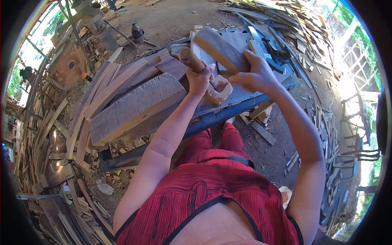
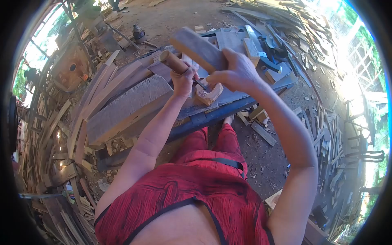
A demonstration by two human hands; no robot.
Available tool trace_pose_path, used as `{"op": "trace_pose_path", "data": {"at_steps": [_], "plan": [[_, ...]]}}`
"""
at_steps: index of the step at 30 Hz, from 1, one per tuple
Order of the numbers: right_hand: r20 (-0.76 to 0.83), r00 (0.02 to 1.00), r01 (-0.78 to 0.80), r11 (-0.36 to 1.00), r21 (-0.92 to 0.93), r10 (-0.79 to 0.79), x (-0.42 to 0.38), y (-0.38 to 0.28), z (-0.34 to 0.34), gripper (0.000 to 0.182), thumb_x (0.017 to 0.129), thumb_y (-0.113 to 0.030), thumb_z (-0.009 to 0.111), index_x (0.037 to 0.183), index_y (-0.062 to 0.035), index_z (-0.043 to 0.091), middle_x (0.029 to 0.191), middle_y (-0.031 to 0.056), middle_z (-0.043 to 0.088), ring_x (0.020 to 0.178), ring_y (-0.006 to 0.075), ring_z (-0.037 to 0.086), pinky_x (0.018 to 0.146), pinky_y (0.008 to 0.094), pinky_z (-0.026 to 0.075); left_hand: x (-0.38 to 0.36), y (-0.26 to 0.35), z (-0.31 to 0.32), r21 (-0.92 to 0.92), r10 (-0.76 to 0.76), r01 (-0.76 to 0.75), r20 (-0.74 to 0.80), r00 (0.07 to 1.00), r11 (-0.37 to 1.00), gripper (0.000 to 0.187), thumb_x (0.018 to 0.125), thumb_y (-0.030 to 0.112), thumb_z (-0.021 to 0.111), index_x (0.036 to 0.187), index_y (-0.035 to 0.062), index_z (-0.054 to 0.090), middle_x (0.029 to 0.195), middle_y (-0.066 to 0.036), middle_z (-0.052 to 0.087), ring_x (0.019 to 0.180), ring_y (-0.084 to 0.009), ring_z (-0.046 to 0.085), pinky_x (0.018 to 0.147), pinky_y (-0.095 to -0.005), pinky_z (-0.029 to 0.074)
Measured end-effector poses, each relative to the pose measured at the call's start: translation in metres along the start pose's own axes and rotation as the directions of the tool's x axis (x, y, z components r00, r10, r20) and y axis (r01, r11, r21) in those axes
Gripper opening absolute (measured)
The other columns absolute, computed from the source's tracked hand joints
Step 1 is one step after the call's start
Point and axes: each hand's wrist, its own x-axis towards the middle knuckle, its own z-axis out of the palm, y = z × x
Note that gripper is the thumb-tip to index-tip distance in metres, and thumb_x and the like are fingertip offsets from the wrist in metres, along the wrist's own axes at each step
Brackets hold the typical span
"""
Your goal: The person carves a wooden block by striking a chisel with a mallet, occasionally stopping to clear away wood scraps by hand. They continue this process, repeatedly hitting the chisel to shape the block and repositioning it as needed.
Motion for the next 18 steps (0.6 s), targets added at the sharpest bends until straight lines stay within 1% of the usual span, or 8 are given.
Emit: {"op": "trace_pose_path", "data": {"at_steps": [2,4,7,9,11,13,15,18], "plan": [[-0.159,0.986,0.045,0.866,0.498,0.041,-0.008,0.042,0.035,0.046,0.061,-0.026,0.077,0.091,0.0025,0.058,0.079,0.0109,0.062,0.069,0.0203,0.061,0.062,0.0341,0.047,-0.001,-0.003,-0.004,-0.01,0.004,-0.005,-0.039,0.999,1.0,0.016,0.078,0.002,0.067,0.074,0.006,0.052,0.06,-0.004,0.057,0.05,-0.0114,0.056,0.05,-0.0254,0.046],[0.017,0.938,-0.279,0.721,0.634,0.347,-0.025,0.071,0.068,0.044,0.059,-0.021,0.078,0.091,0.0028,0.058,0.081,0.0082,0.061,0.07,0.0169,0.058,0.064,0.0316,0.047,0.001,-0.005,-0.007,0.014,-0.007,0.009,-0.154,0.988,1.0,0.02,0.076,0.004,0.069,0.075,0.0074,0.05,0.056,-0.003,0.053,0.047,-0.0126,0.055,0.048,-0.0254,0.045],[0.072,0.889,-0.4,0.689,0.605,0.453,-0.048,0.124,0.129,0.046,0.059,-0.022,0.078,0.092,0.0033,0.058,0.081,0.0096,0.061,0.074,0.0178,0.059,0.068,0.031,0.047,0.01,-0.012,-0.011,-0.103,-0.064,0.029,-0.355,0.933,0.994,0.02,0.077,0.001,0.067,0.073,0.0088,0.049,0.057,-0.001,0.052,0.043,-0.012,0.052,0.043,-0.0254,0.045],[0.012,0.915,-0.358,0.8,0.481,0.402,-0.057,0.129,0.145,0.048,0.06,-0.022,0.078,0.094,0.0036,0.057,0.082,0.0103,0.06,0.078,0.0175,0.058,0.071,0.0306,0.047,0.017,-0.013,-0.012,-0.184,-0.127,0.049,-0.439,0.89,0.982,0.019,0.076,0.002,0.066,0.073,0.009,0.049,0.058,-0.002,0.052,0.043,-0.0123,0.052,0.04,-0.0257,0.044],[0.092,0.904,-0.383,0.693,0.61,0.418,-0.056,0.128,0.141,0.049,0.06,-0.021,0.078,0.096,0.0038,0.056,0.085,0.0104,0.06,0.08,0.017,0.058,0.072,0.0306,0.047,0.021,-0.014,-0.016,-0.235,-0.243,0.144,-0.475,0.846,0.961,0.019,0.076,0.002,0.067,0.073,0.0088,0.049,0.059,-0.002,0.052,0.044,-0.0123,0.052,0.039,-0.0253,0.043],[0.192,0.894,-0.418,0.599,0.683,0.405,-0.056,0.122,0.134,0.051,0.062,-0.019,0.076,0.104,0.0006,0.056,0.091,0.0076,0.059,0.083,0.0163,0.057,0.077,0.0294,0.045,0.019,-0.004,-0.005,-0.217,-0.243,0.156,-0.468,0.85,0.964,0.021,0.075,0.003,0.069,0.073,0.0089,0.049,0.058,-0.001,0.052,0.044,-0.0117,0.052,0.039,-0.0252,0.043],[0.187,0.897,-0.412,0.601,0.685,0.401,-0.056,0.125,0.135,0.051,0.062,-0.018,0.076,0.105,0.0005,0.055,0.092,0.0073,0.059,0.083,0.0162,0.057,0.077,0.0292,0.045,0.013,0.008,0.015,-0.115,-0.124,0.096,-0.269,0.955,0.989,0.023,0.075,0.003,0.07,0.069,0.0093,0.048,0.059,-0.002,0.051,0.043,-0.012,0.049,0.041,-0.0273,0.044],[0.156,0.905,-0.383,0.596,0.706,0.396,-0.059,0.123,0.139,0.051,0.061,-0.018,0.077,0.103,0.0021,0.056,0.089,0.0078,0.059,0.081,0.0167,0.058,0.076,0.0295,0.046,0.005,0.003,0.029,0.039,-0.031,0.035,-0.095,0.995,0.999,0.023,0.077,0.004,0.071,0.068,0.0098,0.05,0.057,0.0,0.052,0.043,-0.0083,0.049,0.042,-0.0233,0.042]]}}
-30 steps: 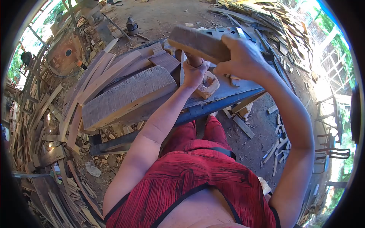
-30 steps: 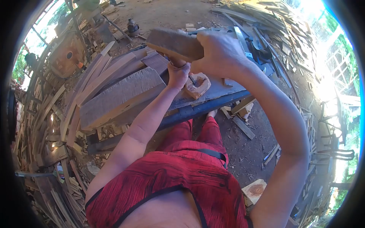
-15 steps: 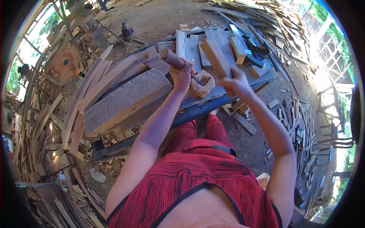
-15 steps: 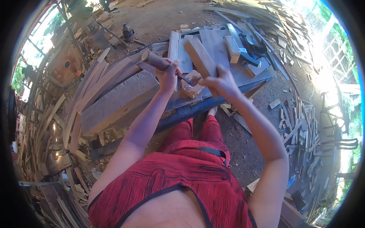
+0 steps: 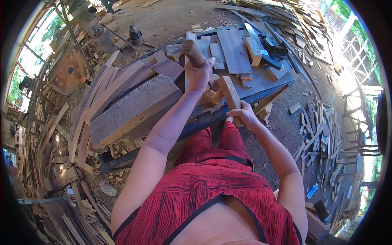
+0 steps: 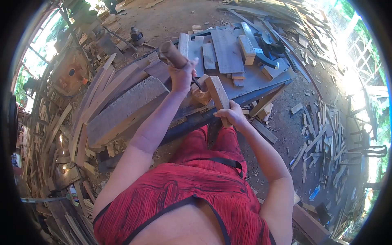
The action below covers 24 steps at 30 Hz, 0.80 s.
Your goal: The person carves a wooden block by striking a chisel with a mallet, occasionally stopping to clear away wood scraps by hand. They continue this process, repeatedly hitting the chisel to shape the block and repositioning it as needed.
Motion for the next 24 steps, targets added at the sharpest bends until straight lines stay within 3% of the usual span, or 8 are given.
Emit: {"op": "trace_pose_path", "data": {"at_steps": [4,13,15,16,19,21,23,24], "plan": [[-0.027,0.998,-0.065,0.996,-0.064,0.063,0.002,-0.012,-0.011,0.051,0.059,-0.019,0.079,0.099,0.0043,0.058,0.085,0.0084,0.061,0.079,0.0172,0.059,0.073,0.0305,0.048,-0.005,-0.007,0.001,0.171,0.078,-0.111,0.191,0.979,0.979,0.021,0.078,0.003,0.07,0.069,0.0092,0.052,0.059,0.003,0.054,0.047,-0.0053,0.05,0.045,-0.0208,0.041],[-0.088,0.751,0.621,0.745,-0.241,-0.654,-0.031,-0.205,-0.007,0.051,0.058,-0.028,0.08,0.093,0.0007,0.056,0.076,0.0073,0.057,0.073,0.0151,0.057,0.063,0.0305,0.044,0.003,-0.017,-0.006,0.126,0.103,-0.121,0.143,0.984,0.985,0.018,0.077,-0.001,0.067,0.073,0.008,0.053,0.06,0.001,0.054,0.05,-0.0056,0.051,0.047,-0.0211,0.041],[0.118,0.567,0.783,0.489,-0.384,-0.815,-0.021,-0.207,0.008,0.055,0.059,-0.036,0.077,0.094,0.0002,0.057,0.075,0.0109,0.058,0.073,0.0217,0.061,0.065,0.0345,0.045,0.002,-0.017,-0.009,0.097,0.044,-0.056,0.121,0.992,0.994,0.014,0.073,-0.002,0.068,0.073,0.0057,0.057,0.069,0.002,0.058,0.062,-0.0071,0.054,0.06,-0.0247,0.047],[0.263,0.792,0.557,0.474,-0.682,-0.552,-0.029,-0.219,0.007,0.056,0.059,-0.042,0.074,0.093,-0.001,0.058,0.077,0.0168,0.061,0.076,0.0306,0.063,0.067,0.0394,0.046,0.002,-0.017,-0.008,0.097,0.045,-0.057,0.119,0.992,0.994,0.014,0.073,-0.002,0.068,0.073,0.0057,0.057,0.069,0.002,0.058,0.062,-0.0071,0.054,0.06,-0.0247,0.047],[0.361,0.698,0.533,0.112,-0.839,-0.619,-0.026,-0.243,0.019,0.055,0.058,-0.045,0.073,0.089,-0.0013,0.059,0.078,0.02,0.062,0.076,0.0357,0.063,0.068,0.0423,0.046,0.007,-0.026,-0.011,-0.018,0.203,-0.202,0.074,0.976,0.979,0.013,0.073,-0.002,0.067,0.075,0.0052,0.057,0.072,0.001,0.059,0.065,-0.0079,0.056,0.062,-0.0254,0.047],[0.308,0.706,0.485,0.118,-0.866,-0.638,-0.043,-0.261,0.023,0.052,0.058,-0.042,0.073,0.087,-0.0008,0.059,0.075,0.0178,0.063,0.074,0.0341,0.063,0.068,0.0422,0.047,0.011,-0.034,-0.022,0.099,0.112,-0.132,0.182,0.977,0.986,0.016,0.076,-0.002,0.066,0.089,0.0026,0.058,0.074,-0.003,0.061,0.055,-0.009,0.056,0.051,-0.0238,0.047],[0.242,0.687,0.687,0.505,-0.523,-0.685,-0.052,-0.268,0.024,0.05,0.059,-0.038,0.072,0.088,0.0006,0.059,0.075,0.0175,0.063,0.074,0.034,0.064,0.068,0.0421,0.049,0.002,-0.031,-0.019,0.113,0.105,-0.125,0.17,0.98,0.986,0.016,0.076,-0.003,0.064,0.09,0.0021,0.059,0.075,-0.003,0.062,0.056,-0.0088,0.056,0.051,-0.0236,0.047],[0.228,0.636,0.724,0.468,-0.508,-0.737,-0.05,-0.264,0.026,0.049,0.06,-0.037,0.071,0.09,0.0004,0.059,0.076,0.0173,0.063,0.073,0.0327,0.064,0.069,0.0421,0.049,-0.002,-0.023,-0.015,0.132,0.104,-0.124,0.152,0.983,0.983,0.016,0.076,-0.004,0.062,0.091,0.0017,0.06,0.076,-0.003,0.062,0.056,-0.0086,0.056,0.051,-0.0233,0.047]]}}
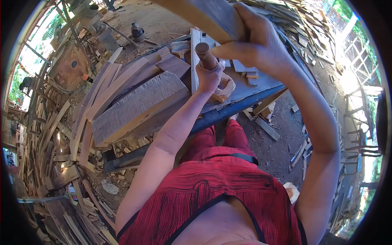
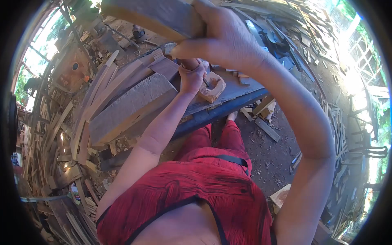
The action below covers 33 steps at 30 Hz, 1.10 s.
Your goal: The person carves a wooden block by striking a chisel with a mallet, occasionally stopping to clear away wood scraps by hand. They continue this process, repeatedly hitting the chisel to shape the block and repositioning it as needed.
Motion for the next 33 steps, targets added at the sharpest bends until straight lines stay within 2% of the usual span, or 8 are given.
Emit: {"op": "trace_pose_path", "data": {"at_steps": [3,12,15,17,22,24,31,33], "plan": [[0.216,0.972,0.01,0.907,-0.421,0.09,-0.005,0.025,0.017,0.051,0.06,-0.038,0.071,0.093,-0.0008,0.058,0.077,0.0178,0.063,0.071,0.0321,0.064,0.066,0.0432,0.048,0.0,0.01,0.006,-0.019,0.151,-0.152,-0.036,0.988,0.988,0.014,0.07,-0.002,0.068,0.082,0.002,0.061,0.081,-0.004,0.065,0.071,-0.0126,0.06,0.067,-0.0284,0.049],[0.073,0.995,0.076,0.988,-0.135,-0.066,-0.008,0.025,0.014,0.052,0.058,-0.038,0.072,0.092,-0.0017,0.057,0.074,0.0196,0.061,0.072,0.0372,0.061,0.066,0.0449,0.047,0.0,-0.003,-0.001,0.007,0.107,-0.107,-0.009,0.994,0.994,0.017,0.07,-0.001,0.066,0.087,-0.0002,0.063,0.083,-0.006,0.067,0.075,-0.0144,0.064,0.069,-0.0291,0.051],[0.204,0.977,0.056,0.866,-0.497,0.054,-0.006,0.023,0.011,0.053,0.058,-0.039,0.072,0.091,-0.0017,0.055,0.072,0.0204,0.06,0.07,0.0377,0.06,0.064,0.0441,0.045,0.002,0.003,0.0,-0.007,0.106,-0.107,-0.022,0.994,0.994,0.013,0.071,-0.002,0.065,0.084,0.0009,0.062,0.079,-0.007,0.066,0.07,-0.0139,0.063,0.066,-0.0286,0.051],[0.107,0.993,0.013,0.867,-0.498,0.046,-0.003,0.0,0.001,0.045,0.059,-0.023,0.076,0.092,-0.0018,0.053,0.07,0.0064,0.054,0.065,0.0149,0.053,0.06,0.0323,0.043,0.0,-0.002,-0.006,-0.042,0.023,-0.023,0.014,1.0,0.999,0.016,0.073,-0.003,0.064,0.089,0.0004,0.062,0.081,-0.006,0.066,0.069,-0.0117,0.062,0.063,-0.0266,0.05],[-0.017,0.984,0.171,0.97,-0.175,-0.177,-0.011,0.035,0.017,0.047,0.059,-0.025,0.077,0.092,-0.0017,0.054,0.067,0.0075,0.056,0.06,0.0174,0.058,0.055,0.0337,0.044,-0.002,-0.002,-0.012,0.013,-0.018,0.017,0.039,0.999,1.0,0.019,0.076,-0.003,0.063,0.095,0.0004,0.061,0.08,-0.005,0.065,0.063,-0.01,0.06,0.057,-0.0244,0.049],[0.282,0.897,-0.259,0.922,-0.289,0.34,-0.013,0.024,0.016,0.046,0.06,-0.023,0.078,0.092,-0.002,0.053,0.067,0.0034,0.052,0.058,0.011,0.053,0.05,0.0306,0.042,-0.009,0.024,-0.004,-0.127,-0.01,0.001,-0.073,0.997,0.992,0.01,0.074,-0.001,0.065,0.079,0.0034,0.058,0.071,-0.004,0.061,0.057,-0.0103,0.058,0.054,-0.024,0.049],[0.079,0.986,-0.16,0.955,0.251,0.145,-0.034,0.036,0.031,0.045,0.06,-0.025,0.078,0.09,-0.002,0.053,0.067,0.0039,0.054,0.055,0.0101,0.053,0.046,0.0277,0.039,-0.006,0.013,-0.012,-0.188,-0.061,0.056,-0.022,0.998,0.981,0.012,0.077,-0.003,0.064,0.079,0.0046,0.055,0.067,-0.003,0.058,0.053,-0.0098,0.056,0.051,-0.0235,0.048],[0.08,0.997,0.032,0.956,-0.291,-0.009,-0.04,0.064,0.041,0.043,0.062,-0.023,0.078,0.09,-0.003,0.053,0.069,0.0031,0.055,0.058,0.0116,0.054,0.049,0.0285,0.04,-0.006,0.013,-0.009,-0.144,0.058,-0.08,-0.152,0.987,0.986,0.016,0.077,-0.002,0.065,0.079,0.0066,0.052,0.063,-0.002,0.056,0.052,-0.0104,0.057,0.052,-0.0244,0.048]]}}
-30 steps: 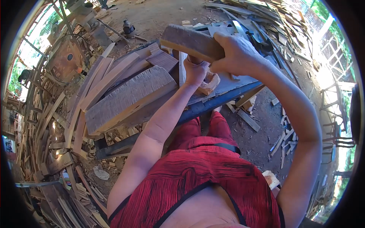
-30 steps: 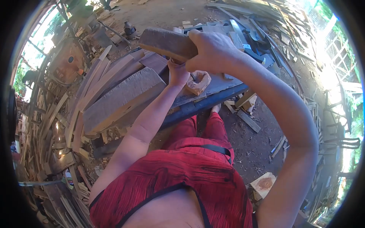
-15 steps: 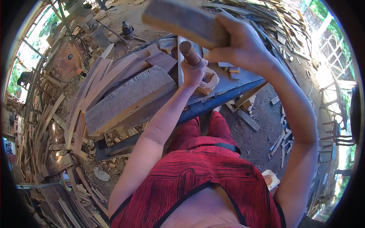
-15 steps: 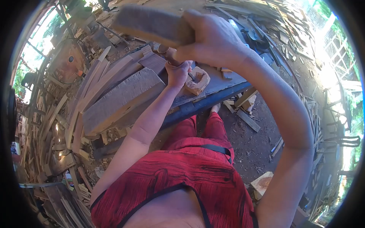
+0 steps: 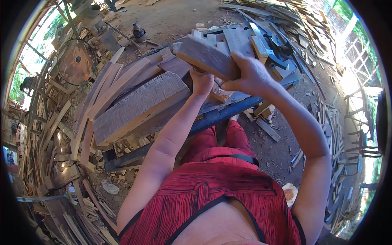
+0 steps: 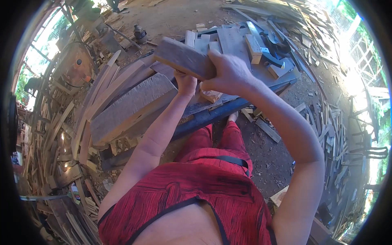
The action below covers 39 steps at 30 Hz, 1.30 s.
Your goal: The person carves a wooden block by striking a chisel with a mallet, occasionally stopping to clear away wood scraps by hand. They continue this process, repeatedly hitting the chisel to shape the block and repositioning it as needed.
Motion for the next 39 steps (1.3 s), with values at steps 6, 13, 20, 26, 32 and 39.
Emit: {"op": "trace_pose_path", "data": {"at_steps": [6,13,20,26,32,39], "plan": [[0.162,0.838,-0.525,0.688,0.501,0.522,-0.057,0.065,0.066,0.047,0.06,-0.029,0.077,0.091,0.0007,0.058,0.075,0.0098,0.06,0.07,0.0195,0.061,0.064,0.0336,0.047,0.008,-0.006,-0.034,-0.019,-0.192,0.194,0.053,0.98,0.981,0.016,0.08,0.005,0.064,0.083,0.0083,0.049,0.066,-0.006,0.058,0.054,-0.0162,0.06,0.055,-0.0269,0.048],[0.196,0.696,-0.688,0.561,0.46,0.691,-0.124,0.097,0.151,0.061,0.054,-0.039,0.079,0.088,0.0044,0.053,0.082,0.0212,0.061,0.082,0.0332,0.061,0.075,0.0386,0.047,0.025,-0.014,-0.012,-0.219,-0.362,0.303,-0.323,0.875,0.928,0.021,0.079,0.007,0.068,0.078,0.0105,0.047,0.06,-0.002,0.05,0.049,-0.0137,0.054,0.048,-0.0305,0.046],[0.214,0.685,-0.713,0.58,0.393,0.697,-0.12,0.091,0.138,0.061,0.053,-0.04,0.079,0.089,0.004,0.054,0.085,0.0219,0.062,0.085,0.0323,0.062,0.077,0.0385,0.047,0.006,0.004,0.018,0.037,-0.197,0.196,0.004,0.98,0.98,0.022,0.078,0.005,0.071,0.077,0.0094,0.049,0.06,0.0,0.052,0.045,-0.0105,0.052,0.043,-0.0243,0.042],[0.207,0.696,-0.693,0.57,0.441,0.688,-0.121,0.095,0.139,0.06,0.054,-0.037,0.079,0.091,0.0044,0.057,0.087,0.0196,0.063,0.084,0.0296,0.062,0.076,0.0371,0.047,0.005,0.012,0.032,0.215,-0.197,0.154,0.193,0.961,0.964,0.024,0.078,0.005,0.072,0.064,0.0094,0.052,0.057,0.002,0.054,0.046,-0.0047,0.05,0.044,-0.0208,0.041],[0.098,0.77,-0.51,0.517,0.688,0.63,-0.082,0.082,0.058,0.052,0.061,-0.023,0.078,0.101,0.0042,0.06,0.085,0.0083,0.063,0.074,0.0157,0.059,0.069,0.0295,0.047,0.009,-0.014,0.027,0.281,-0.182,0.116,0.221,0.958,0.953,0.017,0.073,0.004,0.072,0.074,0.0068,0.056,0.067,0.001,0.059,0.06,-0.006,0.054,0.056,-0.0247,0.045],[-0.142,0.936,-0.167,0.761,0.627,0.323,-0.03,0.008,-0.034,0.045,0.062,-0.025,0.077,0.094,0.0001,0.057,0.078,0.008,0.06,0.071,0.0124,0.059,0.062,0.0274,0.047,-0.004,0.003,0.043,0.227,-0.073,0.017,0.243,0.967,0.974,0.017,0.071,0.003,0.072,0.08,0.0034,0.058,0.073,0.0,0.062,0.065,-0.0082,0.057,0.061,-0.0264,0.047]]}}
